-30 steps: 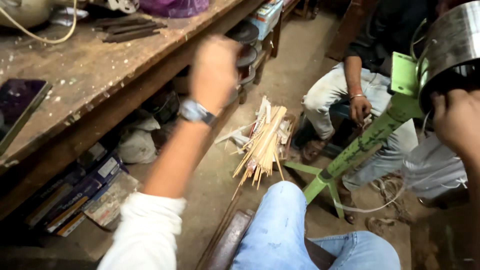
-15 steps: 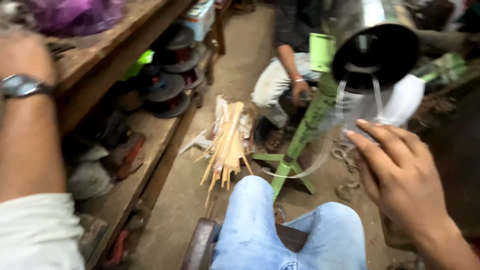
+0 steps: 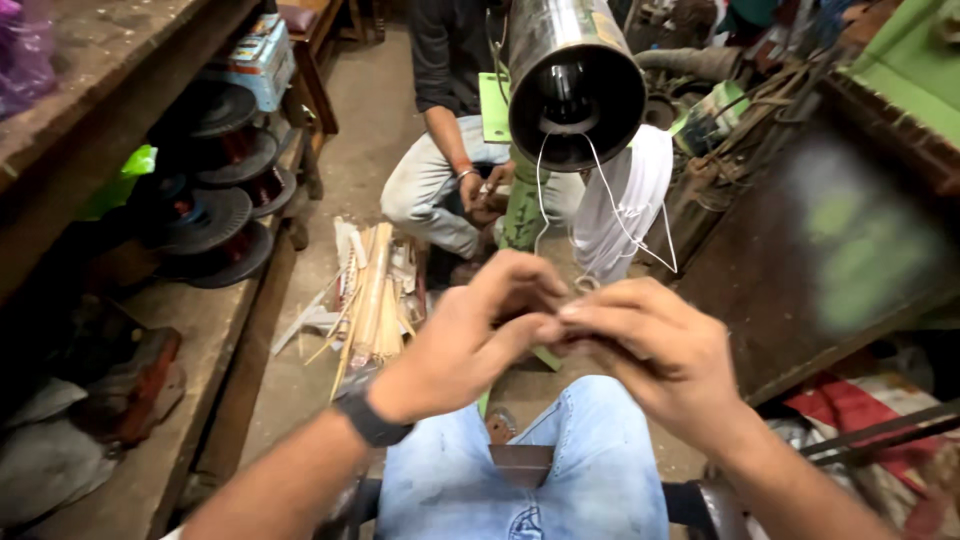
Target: The person coils a length of white wire by hand on their lap, then places the coil into a metal drum mounted on a stand. They use a wooden rod to press the coil into the drum and tap it with a hammer, then adjust the wire inside the drum.
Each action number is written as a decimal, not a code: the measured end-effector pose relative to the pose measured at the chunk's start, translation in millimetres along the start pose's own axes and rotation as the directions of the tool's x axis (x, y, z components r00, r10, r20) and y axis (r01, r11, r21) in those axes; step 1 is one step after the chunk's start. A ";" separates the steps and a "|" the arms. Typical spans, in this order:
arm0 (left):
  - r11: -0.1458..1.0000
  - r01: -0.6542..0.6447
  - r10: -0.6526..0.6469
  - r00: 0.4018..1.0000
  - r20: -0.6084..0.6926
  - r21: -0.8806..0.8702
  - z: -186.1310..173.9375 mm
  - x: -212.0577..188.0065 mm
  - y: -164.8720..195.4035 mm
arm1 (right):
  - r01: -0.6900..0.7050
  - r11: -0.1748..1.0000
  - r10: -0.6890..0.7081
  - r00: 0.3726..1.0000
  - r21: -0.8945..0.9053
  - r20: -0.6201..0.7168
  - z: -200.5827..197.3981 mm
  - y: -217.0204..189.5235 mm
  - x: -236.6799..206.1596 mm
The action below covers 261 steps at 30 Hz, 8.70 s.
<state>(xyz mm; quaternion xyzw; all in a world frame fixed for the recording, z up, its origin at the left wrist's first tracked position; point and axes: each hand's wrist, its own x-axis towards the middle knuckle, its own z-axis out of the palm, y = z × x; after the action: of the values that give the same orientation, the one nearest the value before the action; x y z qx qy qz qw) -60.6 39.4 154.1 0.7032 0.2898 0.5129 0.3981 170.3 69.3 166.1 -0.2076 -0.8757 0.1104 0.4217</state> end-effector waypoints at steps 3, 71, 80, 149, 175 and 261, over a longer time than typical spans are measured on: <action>0.971 -0.024 0.047 0.995 0.089 -0.240 19.2 24.9 -17.7 | -0.100 0.994 0.097 0.994 -0.050 -0.059 -20.7 3.6 -5.9; 0.039 0.030 0.585 0.810 -0.047 0.999 -26.5 187.6 -177.7 | 0.476 0.037 -0.070 0.879 -0.879 0.472 17.8 116.2 142.7; 0.139 -0.013 0.632 0.771 -0.078 0.990 -28.0 186.3 -181.9 | 0.470 -0.029 -0.070 0.879 -0.882 0.471 19.2 125.6 145.6; -0.088 0.072 0.509 0.860 -0.017 0.994 18.8 186.0 -128.0 | -0.861 0.430 0.895 0.367 0.273 -0.253 22.4 293.3 -262.6; 0.632 0.647 0.200 0.395 -0.897 0.426 -154.1 -133.5 -350.7 | -0.808 0.498 0.864 0.432 0.314 -0.259 18.2 302.2 -292.4; 0.706 0.660 0.032 0.332 -0.943 0.257 -152.2 -137.6 -351.2 | -0.867 0.442 0.894 0.407 0.228 -0.186 38.1 273.2 -268.0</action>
<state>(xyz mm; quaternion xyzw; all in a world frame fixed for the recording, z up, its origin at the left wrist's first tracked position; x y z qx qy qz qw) -247.2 148.0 -190.6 0.3187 0.7436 0.5873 0.0241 363.9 189.2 -143.8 -0.6300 -0.5593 0.3266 0.4286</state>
